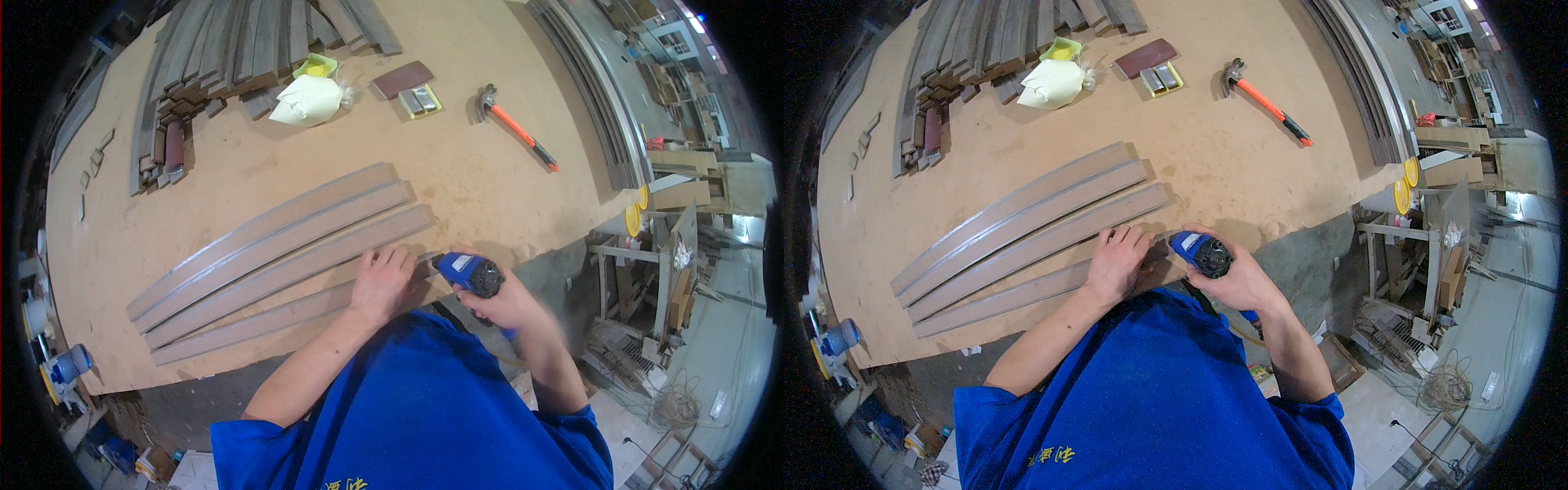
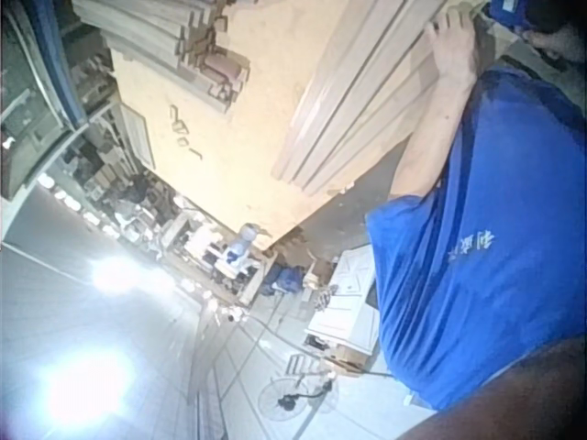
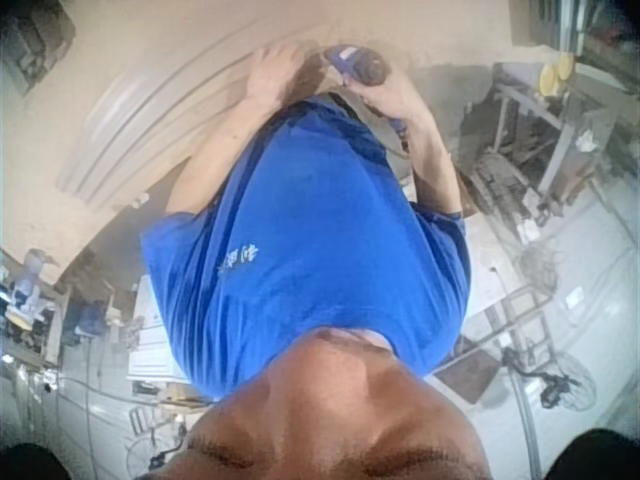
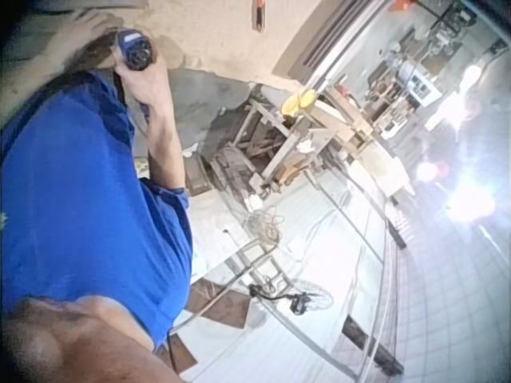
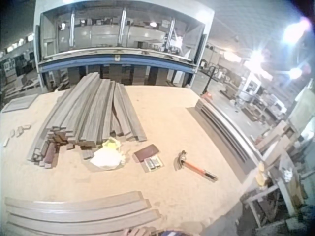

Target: The person applies glue to small wooden blocks using a piping bag, attaches the blocks to the ends of wooden strips, fastens them with a pneumatic nail gun, and stacks the assembled wooden strips.

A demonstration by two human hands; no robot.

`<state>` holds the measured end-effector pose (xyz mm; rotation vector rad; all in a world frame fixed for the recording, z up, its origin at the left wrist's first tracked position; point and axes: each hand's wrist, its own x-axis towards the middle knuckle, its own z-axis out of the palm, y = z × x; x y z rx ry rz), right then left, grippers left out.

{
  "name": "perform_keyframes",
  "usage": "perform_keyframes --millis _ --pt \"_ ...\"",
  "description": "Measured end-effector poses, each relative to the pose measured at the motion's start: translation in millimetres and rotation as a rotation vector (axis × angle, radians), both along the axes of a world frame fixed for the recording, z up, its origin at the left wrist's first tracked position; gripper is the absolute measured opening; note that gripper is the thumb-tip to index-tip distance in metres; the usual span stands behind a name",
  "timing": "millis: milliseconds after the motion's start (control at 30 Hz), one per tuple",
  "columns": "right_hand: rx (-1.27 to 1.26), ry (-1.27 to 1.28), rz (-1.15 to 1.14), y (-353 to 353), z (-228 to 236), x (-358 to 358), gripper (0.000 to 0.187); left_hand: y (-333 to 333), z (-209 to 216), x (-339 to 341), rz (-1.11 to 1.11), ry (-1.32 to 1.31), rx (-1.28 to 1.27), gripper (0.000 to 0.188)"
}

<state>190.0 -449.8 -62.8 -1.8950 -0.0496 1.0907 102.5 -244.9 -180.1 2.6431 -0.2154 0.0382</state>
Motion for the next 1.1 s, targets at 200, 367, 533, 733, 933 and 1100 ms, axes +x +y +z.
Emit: perform_keyframes --millis 200,367,533,733,933,1100 --pt "-0.030 0.050 -0.015 1 5 -2 0.062 0 4 0 -0.010 0.019 0.029 0.042" --pt "0.061 0.016 -0.054 -11 -1 -15 0.068 -2 -5 -2 0.001 -0.015 0.085 0.038" --pt "0.042 0.131 -0.068 -10 7 -17 0.067 0 -5 -2 -0.014 0.054 0.061 0.056" --pt "0.030 0.133 -0.066 -7 8 -19 0.067 0 0 -1 0.000 -0.029 0.009 0.042" --pt "0.006 0.111 -0.058 -5 11 -18 0.067 -1 -3 -1 0.003 -0.066 0.010 0.044" --pt "-0.089 0.062 0.023 -4 14 -18 0.070 -1 -4 -3 -0.003 -0.052 0.048 0.046"
